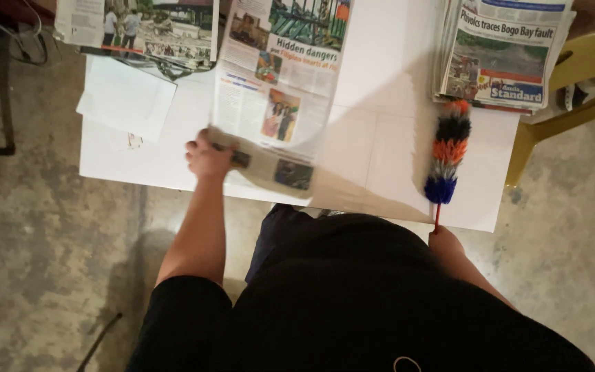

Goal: Cleaning and sorting stacks of newspapers on a work table using a duster and hands.

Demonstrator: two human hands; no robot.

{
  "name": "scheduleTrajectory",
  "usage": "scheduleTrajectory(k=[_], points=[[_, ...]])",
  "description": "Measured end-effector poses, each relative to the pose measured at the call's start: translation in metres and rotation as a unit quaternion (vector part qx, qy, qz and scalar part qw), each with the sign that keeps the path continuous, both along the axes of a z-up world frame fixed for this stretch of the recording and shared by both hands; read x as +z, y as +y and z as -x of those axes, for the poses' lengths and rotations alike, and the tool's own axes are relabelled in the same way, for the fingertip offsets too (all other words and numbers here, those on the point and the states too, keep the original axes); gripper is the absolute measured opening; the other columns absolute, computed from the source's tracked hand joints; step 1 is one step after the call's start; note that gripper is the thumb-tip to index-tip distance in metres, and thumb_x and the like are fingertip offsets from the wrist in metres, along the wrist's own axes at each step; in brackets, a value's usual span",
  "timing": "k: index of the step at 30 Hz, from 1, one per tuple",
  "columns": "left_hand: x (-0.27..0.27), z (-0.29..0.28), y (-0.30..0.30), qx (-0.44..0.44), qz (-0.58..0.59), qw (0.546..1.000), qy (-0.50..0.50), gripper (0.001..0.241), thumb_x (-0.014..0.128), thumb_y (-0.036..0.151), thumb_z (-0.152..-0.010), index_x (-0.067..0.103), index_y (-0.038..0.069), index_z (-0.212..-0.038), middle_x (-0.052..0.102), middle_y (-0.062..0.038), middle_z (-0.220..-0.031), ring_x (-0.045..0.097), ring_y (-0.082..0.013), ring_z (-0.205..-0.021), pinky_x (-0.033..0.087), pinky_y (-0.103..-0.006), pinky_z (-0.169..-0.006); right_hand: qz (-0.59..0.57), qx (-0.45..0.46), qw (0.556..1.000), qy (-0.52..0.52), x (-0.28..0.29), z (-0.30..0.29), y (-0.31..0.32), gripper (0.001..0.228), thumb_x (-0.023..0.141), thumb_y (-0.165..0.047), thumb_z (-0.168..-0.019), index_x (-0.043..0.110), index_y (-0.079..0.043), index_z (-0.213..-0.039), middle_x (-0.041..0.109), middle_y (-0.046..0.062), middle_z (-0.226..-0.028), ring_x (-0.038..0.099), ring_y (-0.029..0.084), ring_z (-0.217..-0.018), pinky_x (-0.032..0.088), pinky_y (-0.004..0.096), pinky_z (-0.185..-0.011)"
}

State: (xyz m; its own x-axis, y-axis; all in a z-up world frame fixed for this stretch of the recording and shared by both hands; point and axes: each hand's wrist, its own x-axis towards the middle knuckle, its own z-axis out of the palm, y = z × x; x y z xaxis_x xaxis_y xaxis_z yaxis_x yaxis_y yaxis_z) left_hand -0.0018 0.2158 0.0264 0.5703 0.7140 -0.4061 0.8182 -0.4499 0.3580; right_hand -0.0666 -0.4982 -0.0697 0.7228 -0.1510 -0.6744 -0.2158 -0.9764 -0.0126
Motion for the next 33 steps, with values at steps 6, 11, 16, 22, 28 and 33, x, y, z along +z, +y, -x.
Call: scheduleTrajectory(k=[6, 11, 16, 22, 28, 33], points=[[-0.015, -0.024, -0.051, -0.113, -0.032, 0.993, -0.003, 0.094, 0.088, 0.047, -0.075, 0.037, 0.023, -0.150, 0.041, -0.016, -0.145, 0.042, -0.0422, -0.131, 0.037, -0.0612, -0.105, -0.031, -0.102, 0.994, 0.003, -0.017, 0.030, 0.028, 0.036, 0.060, -0.029, -0.095, 0.067, -0.002, -0.117, 0.073, 0.027, -0.112, 0.067, 0.046, -0.110, 0.053, 0.053, -0.096], [-0.017, -0.029, -0.070, -0.194, -0.014, 0.981, -0.025, 0.091, 0.085, 0.038, -0.078, 0.036, 0.022, -0.153, 0.043, -0.012, -0.146, 0.041, -0.0393, -0.134, 0.035, -0.0596, -0.108, -0.057, -0.123, 0.991, -0.008, -0.007, 0.047, 0.055, 0.036, 0.060, -0.033, -0.094, 0.068, -0.007, -0.118, 0.074, 0.023, -0.112, 0.068, 0.043, -0.111, 0.054, 0.051, -0.096], [0.010, -0.022, -0.065, -0.191, 0.020, 0.981, -0.034, 0.103, 0.088, 0.029, -0.074, 0.028, 0.018, -0.156, 0.036, -0.018, -0.147, 0.038, -0.0403, -0.133, 0.034, -0.0551, -0.110, -0.055, -0.163, 0.985, -0.032, 0.037, 0.041, 0.097, 0.032, 0.057, -0.030, -0.097, 0.069, -0.010, -0.119, 0.074, 0.022, -0.112, 0.067, 0.045, -0.109, 0.054, 0.052, -0.094], [-0.002, -0.011, -0.032, -0.154, 0.047, 0.986, -0.042, 0.091, 0.084, 0.021, -0.081, 0.033, 0.019, -0.156, 0.040, -0.016, -0.146, 0.045, -0.0396, -0.134, 0.043, -0.0453, -0.112, -0.135, -0.150, 0.967, -0.156, 0.077, 0.026, 0.144, 0.028, 0.051, -0.032, -0.102, 0.067, -0.010, -0.109, 0.073, 0.022, -0.105, 0.067, 0.045, -0.104, 0.052, 0.055, -0.090], [-0.007, -0.007, -0.026, -0.248, 0.017, 0.966, -0.068, 0.075, 0.063, 0.002, -0.088, 0.032, 0.001, -0.157, 0.043, -0.027, -0.141, 0.049, -0.0434, -0.128, 0.048, -0.0436, -0.106, -0.157, -0.114, 0.951, -0.242, 0.133, -0.031, 0.194, 0.028, 0.049, -0.031, -0.110, 0.060, -0.006, -0.117, 0.067, 0.029, -0.108, 0.061, 0.053, -0.103, 0.048, 0.060, -0.086], [0.039, 0.004, -0.083, -0.558, 0.011, 0.817, -0.147, 0.071, 0.056, 0.005, -0.086, 0.038, 0.006, -0.155, 0.039, -0.019, -0.161, 0.046, -0.0375, -0.141, 0.034, -0.0517, -0.124, -0.172, -0.035, 0.933, -0.314, 0.167, -0.076, 0.206, 0.023, 0.046, -0.022, -0.112, 0.059, -0.008, -0.124, 0.069, 0.028, -0.110, 0.063, 0.050, -0.104, 0.050, 0.058, -0.087]])
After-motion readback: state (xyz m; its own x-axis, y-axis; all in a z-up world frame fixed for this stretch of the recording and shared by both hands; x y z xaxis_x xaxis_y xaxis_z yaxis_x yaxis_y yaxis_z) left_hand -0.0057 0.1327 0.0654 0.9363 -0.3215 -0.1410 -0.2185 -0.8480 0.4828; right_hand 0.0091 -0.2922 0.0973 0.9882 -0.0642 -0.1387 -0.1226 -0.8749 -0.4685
